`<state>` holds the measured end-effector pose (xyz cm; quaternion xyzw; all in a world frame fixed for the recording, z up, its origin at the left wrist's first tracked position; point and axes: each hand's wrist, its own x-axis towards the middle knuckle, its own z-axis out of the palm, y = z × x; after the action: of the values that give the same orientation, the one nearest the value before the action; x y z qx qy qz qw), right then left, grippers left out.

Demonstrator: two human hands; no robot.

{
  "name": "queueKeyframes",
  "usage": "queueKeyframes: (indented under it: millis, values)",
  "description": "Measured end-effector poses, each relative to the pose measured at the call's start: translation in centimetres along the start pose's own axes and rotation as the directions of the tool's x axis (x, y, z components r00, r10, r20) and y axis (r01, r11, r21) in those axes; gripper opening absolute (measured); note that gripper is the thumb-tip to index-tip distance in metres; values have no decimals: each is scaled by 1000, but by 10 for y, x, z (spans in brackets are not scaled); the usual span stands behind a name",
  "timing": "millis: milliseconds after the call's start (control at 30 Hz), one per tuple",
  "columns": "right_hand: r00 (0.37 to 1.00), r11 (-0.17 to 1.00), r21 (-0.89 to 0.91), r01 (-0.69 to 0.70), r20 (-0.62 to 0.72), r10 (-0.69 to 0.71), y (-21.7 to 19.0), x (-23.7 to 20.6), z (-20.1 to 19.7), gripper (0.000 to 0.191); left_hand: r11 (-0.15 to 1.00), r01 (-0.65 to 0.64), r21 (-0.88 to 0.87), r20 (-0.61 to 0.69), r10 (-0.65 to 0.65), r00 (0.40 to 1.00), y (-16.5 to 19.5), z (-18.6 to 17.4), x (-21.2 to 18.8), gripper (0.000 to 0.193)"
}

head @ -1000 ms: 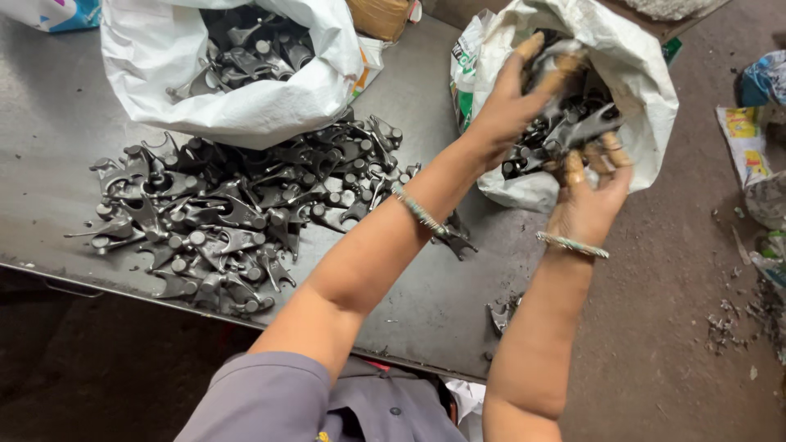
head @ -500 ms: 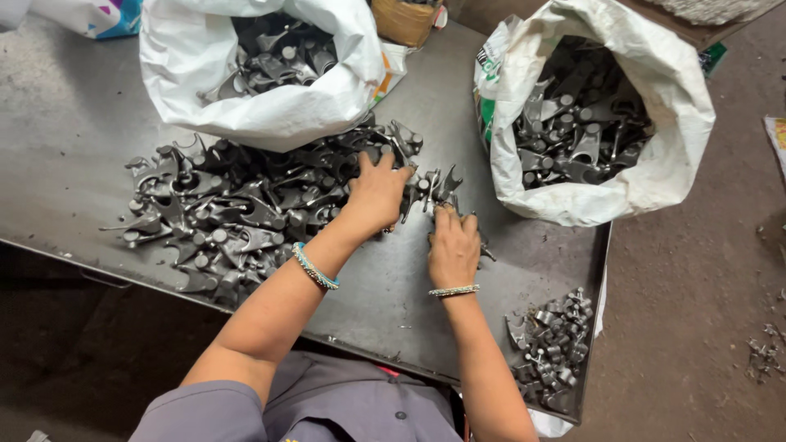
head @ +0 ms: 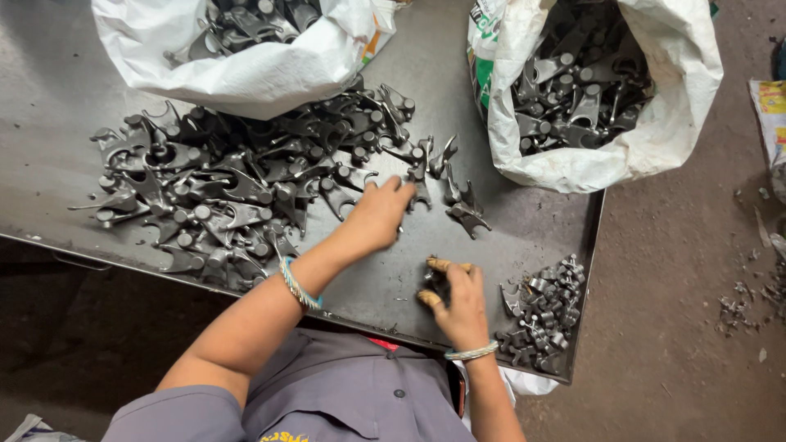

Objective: The person sorts small metal parts on a metal table, picking them up by hand and placing them into a white sack. The person repeatedly handles the parts, separating them into piles and transferring them into the sack.

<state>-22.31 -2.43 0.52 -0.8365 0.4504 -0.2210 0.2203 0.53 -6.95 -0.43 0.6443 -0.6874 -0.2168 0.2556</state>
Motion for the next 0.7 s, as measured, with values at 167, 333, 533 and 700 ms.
queueKeyframes:
  millis: [167,333,533,700]
  values:
    - [996,996,29,-89,-22,90,18,-19,18,38,970,3,-243,-33,-11,999,22,11,-30,66]
    - [971,299,946,-123,52,233,48,-31,17,39,924,20,-381,-285,-138,948,21,4,-62,30]
    - [936,-166,968,-188,228,268,62,-29,18,49,207,302,-931,265,-189,945,25,30,-82,26]
    - [938,-109,974,-198,220,266,57,-29,24,50,-43,383,-923,385,-165,908,18,42,-84,19]
